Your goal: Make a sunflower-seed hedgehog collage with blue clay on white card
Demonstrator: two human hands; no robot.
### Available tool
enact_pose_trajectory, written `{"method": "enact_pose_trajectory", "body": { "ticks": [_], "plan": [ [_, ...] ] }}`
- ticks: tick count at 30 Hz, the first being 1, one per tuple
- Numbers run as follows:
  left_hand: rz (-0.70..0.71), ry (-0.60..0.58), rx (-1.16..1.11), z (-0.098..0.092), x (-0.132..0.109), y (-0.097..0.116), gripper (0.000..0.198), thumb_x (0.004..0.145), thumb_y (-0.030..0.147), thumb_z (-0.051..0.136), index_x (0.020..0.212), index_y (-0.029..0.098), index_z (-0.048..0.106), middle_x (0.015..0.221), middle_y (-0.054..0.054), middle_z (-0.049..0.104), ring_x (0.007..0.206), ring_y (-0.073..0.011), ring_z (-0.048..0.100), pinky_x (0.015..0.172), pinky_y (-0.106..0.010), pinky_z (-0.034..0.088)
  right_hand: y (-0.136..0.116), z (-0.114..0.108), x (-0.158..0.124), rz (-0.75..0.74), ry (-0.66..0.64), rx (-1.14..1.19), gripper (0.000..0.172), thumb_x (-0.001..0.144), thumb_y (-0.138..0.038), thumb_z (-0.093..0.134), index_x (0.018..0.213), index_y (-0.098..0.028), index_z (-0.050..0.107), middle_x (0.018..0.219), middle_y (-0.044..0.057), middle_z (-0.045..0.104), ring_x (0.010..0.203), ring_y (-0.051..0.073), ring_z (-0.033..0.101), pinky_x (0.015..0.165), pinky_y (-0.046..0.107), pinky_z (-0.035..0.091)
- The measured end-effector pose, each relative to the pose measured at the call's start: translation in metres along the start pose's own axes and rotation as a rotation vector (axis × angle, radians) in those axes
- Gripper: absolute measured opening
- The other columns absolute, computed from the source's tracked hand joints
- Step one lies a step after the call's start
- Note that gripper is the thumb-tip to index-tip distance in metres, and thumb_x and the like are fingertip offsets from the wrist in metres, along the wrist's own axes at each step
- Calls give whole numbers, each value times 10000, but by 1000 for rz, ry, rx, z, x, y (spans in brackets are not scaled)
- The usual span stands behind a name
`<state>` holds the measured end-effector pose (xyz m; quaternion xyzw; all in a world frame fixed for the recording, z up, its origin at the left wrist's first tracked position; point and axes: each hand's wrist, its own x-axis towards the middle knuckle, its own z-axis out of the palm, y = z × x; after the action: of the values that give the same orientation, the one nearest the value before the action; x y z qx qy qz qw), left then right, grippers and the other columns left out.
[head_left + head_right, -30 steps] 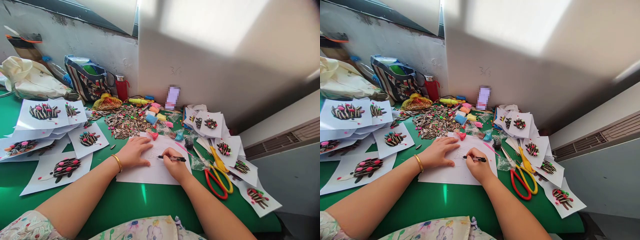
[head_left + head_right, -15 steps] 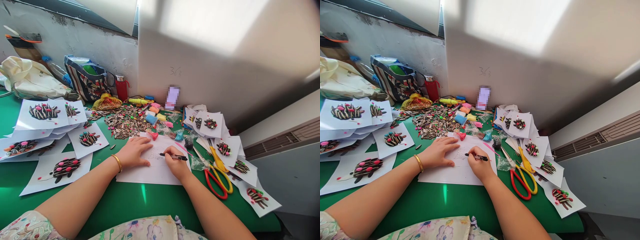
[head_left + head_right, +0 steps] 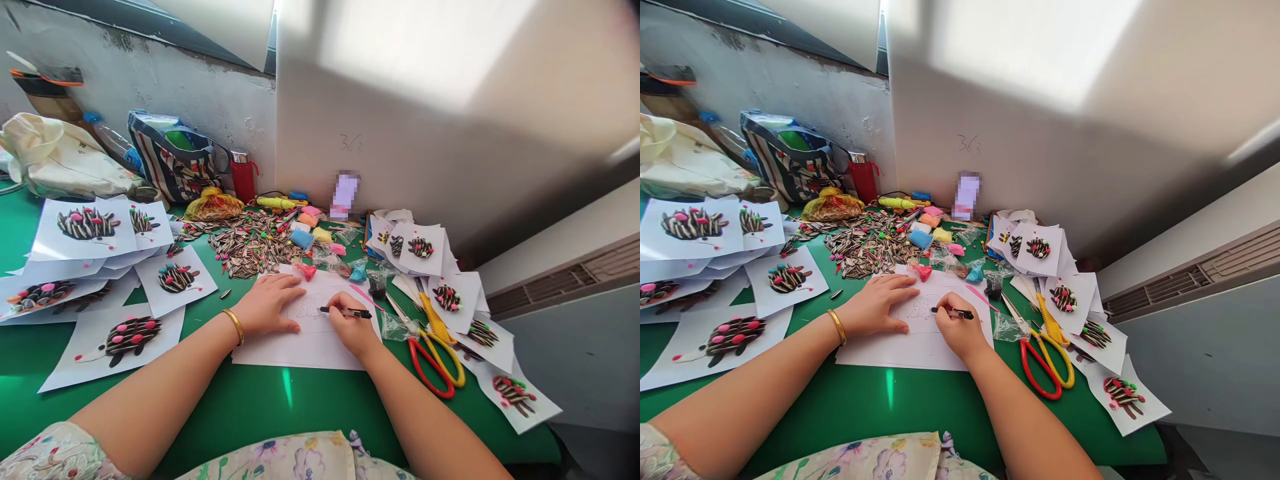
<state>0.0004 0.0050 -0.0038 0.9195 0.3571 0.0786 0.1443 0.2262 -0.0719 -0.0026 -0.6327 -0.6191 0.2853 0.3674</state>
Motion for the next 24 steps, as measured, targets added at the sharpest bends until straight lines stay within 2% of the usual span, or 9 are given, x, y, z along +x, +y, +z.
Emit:
{"method": "enact_pose_trajectory", "body": {
  "ticks": [7,12,17,24],
  "plan": [
    [-3,1,-8,0,0,0,801,663,662,716,1371,353,506,1517,-42,410,1383,-334,350,1136,-508,224,-2,0,1,-14,25,6,131,816,-244,473,805,-219,601,755,-3,633,727,180,571,661,282,411],
    [0,-1,-10,0,0,0,800,664,663,714,1371,349,507,1521,-47,405,1381,-335,351,1132,-505,229,-2,0,2,-10,-1,-11,133,821,-255,475,821,-219,603,766,-1,639,728,181,576,656,281,411],
    [6,7,-13,0,0,0,802,657,664,718,1366,353,511,1514,-46,412,1375,-339,359,1129,-504,239,2,-1,3,-10,26,-26,119,812,-250,484,790,-226,599,736,-5,629,707,185,571,648,285,412],
    [4,11,-12,2,0,-1,803,654,663,719,1367,358,510,1516,-46,409,1377,-338,356,1131,-498,232,2,0,4,-16,16,-3,144,830,-274,483,862,-230,616,800,6,664,748,194,588,654,286,420]
  ]
}}
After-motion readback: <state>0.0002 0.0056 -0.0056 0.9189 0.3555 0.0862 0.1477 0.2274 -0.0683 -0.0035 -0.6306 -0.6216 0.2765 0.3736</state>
